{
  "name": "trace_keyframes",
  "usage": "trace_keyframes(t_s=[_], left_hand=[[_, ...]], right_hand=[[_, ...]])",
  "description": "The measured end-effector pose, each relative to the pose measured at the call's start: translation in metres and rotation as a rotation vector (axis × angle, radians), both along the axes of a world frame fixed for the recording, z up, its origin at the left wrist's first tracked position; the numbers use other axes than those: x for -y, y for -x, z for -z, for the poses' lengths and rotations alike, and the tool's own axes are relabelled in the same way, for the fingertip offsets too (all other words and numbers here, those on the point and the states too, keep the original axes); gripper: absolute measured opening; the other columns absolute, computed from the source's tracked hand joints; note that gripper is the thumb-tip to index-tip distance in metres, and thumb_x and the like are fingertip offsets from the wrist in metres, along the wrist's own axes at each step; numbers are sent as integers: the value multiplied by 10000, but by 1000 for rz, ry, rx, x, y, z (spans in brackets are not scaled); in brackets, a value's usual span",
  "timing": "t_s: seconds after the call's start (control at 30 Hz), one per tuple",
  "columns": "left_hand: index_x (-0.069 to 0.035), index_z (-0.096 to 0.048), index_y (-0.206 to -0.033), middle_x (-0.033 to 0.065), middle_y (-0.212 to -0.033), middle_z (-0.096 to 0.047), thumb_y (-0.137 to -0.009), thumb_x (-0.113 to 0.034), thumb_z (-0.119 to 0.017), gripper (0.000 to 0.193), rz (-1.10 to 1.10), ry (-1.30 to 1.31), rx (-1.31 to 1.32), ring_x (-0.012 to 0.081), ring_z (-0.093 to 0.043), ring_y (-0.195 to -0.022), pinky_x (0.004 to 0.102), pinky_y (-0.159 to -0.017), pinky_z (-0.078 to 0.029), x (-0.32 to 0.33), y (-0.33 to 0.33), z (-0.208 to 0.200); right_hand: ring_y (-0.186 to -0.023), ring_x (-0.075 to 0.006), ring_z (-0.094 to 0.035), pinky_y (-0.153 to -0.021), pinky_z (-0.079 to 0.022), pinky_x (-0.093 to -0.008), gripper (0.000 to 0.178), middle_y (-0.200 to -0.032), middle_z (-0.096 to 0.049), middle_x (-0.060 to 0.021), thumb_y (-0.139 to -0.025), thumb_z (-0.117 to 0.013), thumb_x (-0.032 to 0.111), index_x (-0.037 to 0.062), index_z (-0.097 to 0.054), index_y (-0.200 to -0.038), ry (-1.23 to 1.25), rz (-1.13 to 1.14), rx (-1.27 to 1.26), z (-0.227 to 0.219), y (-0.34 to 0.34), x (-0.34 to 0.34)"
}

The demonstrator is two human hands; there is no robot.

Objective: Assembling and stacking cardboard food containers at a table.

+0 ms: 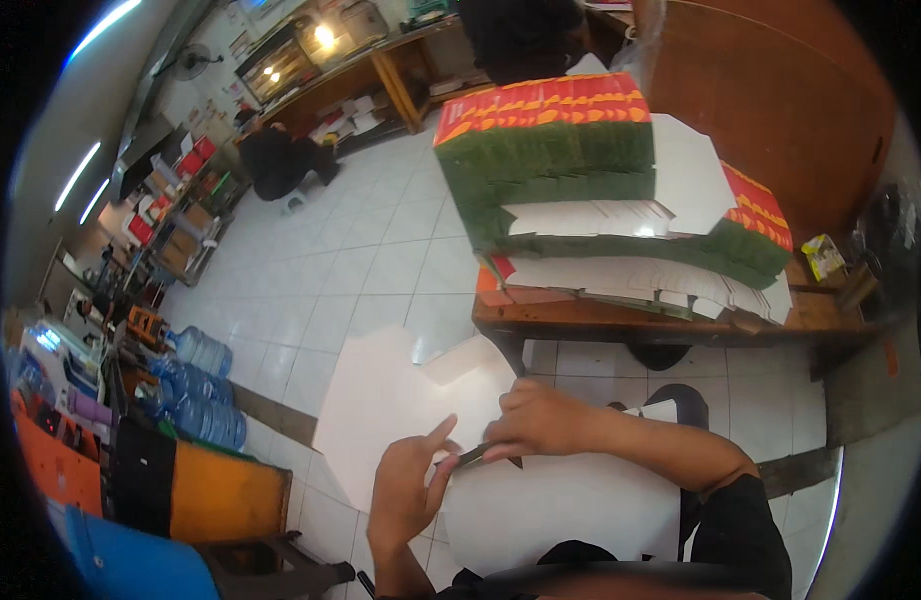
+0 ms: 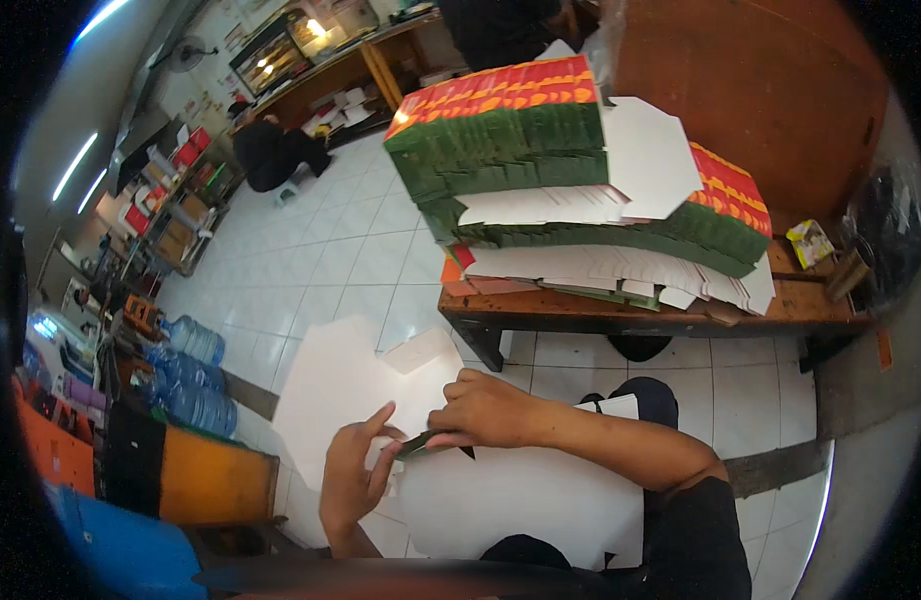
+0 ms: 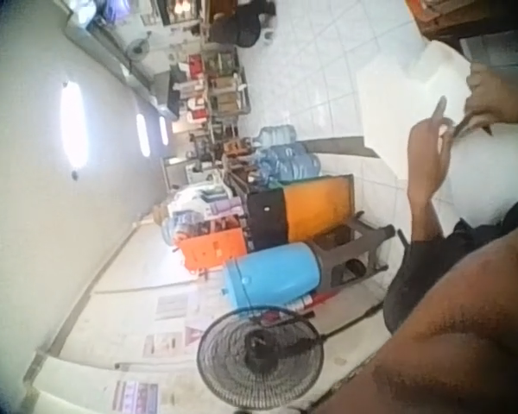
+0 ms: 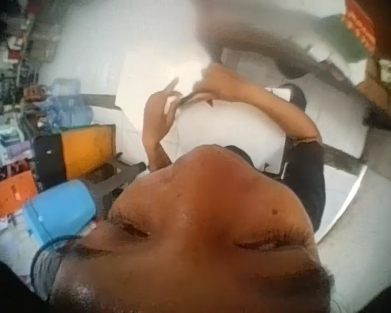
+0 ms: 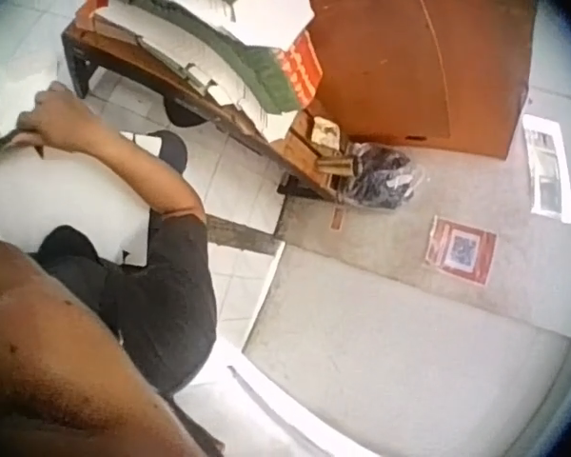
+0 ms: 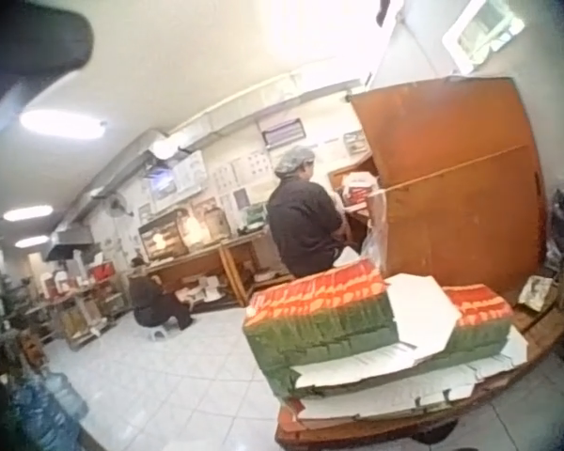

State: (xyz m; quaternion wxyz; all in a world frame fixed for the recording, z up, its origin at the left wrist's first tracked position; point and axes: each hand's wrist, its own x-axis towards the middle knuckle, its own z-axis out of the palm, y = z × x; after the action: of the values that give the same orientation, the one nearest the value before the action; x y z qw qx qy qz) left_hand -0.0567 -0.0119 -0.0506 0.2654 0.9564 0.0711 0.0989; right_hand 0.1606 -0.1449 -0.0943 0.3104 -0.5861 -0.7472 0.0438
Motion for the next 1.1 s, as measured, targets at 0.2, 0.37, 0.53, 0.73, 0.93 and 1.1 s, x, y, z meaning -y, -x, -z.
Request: trace_keyframes(t_s=[0.2,0.37,0.53,0.73,0.93,1.1], left_hand=[[-30,-483,-1296,143,-1047,-621,-903,-261,-630,480,76,-126,1272,260,-598,-901,361,-781,-463,20,-29,48],[-16,-576,-1058,88,-877,-620,-901,-419,-650,439,-259,341,824,136,-557,-708,261,-590,-435,23,-65,47],[-14,-626,-963,47,-778,-648,-798,-195,-810,306,-152,538,834,68,-532,-621,205,-559,-405,18,-70,41],[-20,-597,-1074,55,-833,-615,-765,-18,-795,367,164,242,543,123,-567,-690,213,-617,-432,10,-70,29],[-55,-324,-1423,113,-1158,-470,-789,-470,-753,870,-164,-268,775,236,-500,-1077,393,-876,-455,15,-77,65],[-22,-245,-1397,132,-1211,-451,-800,-485,-723,894,-162,69,872,282,-504,-1103,424,-911,-473,22,-88,70]], right_hand=[[-586,-206,-473,-628,-362,-321,254,-601,-511,-27,-776,-798,294,82,-671,-720,-360,174,-520,-3,-26,32],[-567,-183,-511,-608,-364,-304,305,-574,-535,-23,-691,-864,305,76,-663,-704,-408,-54,-531,-7,-28,46],[-554,-193,-496,-600,-364,-310,300,-559,-500,-25,-721,-845,290,80,-637,-669,-455,54,-492,-11,-26,40],[-531,-189,-466,-574,-337,-320,264,-552,-467,-28,-723,-841,229,89,-634,-638,-450,25,-414,-7,-25,32],[-618,-155,-560,-595,-438,-288,197,-733,-603,-47,-844,-751,211,32,-668,-836,-343,126,-1264,-27,4,28],[-832,-176,-633,-802,-524,-328,253,-923,-647,-46,-887,-703,243,35,-649,-1021,-163,-208,-910,-62,-2,48]])
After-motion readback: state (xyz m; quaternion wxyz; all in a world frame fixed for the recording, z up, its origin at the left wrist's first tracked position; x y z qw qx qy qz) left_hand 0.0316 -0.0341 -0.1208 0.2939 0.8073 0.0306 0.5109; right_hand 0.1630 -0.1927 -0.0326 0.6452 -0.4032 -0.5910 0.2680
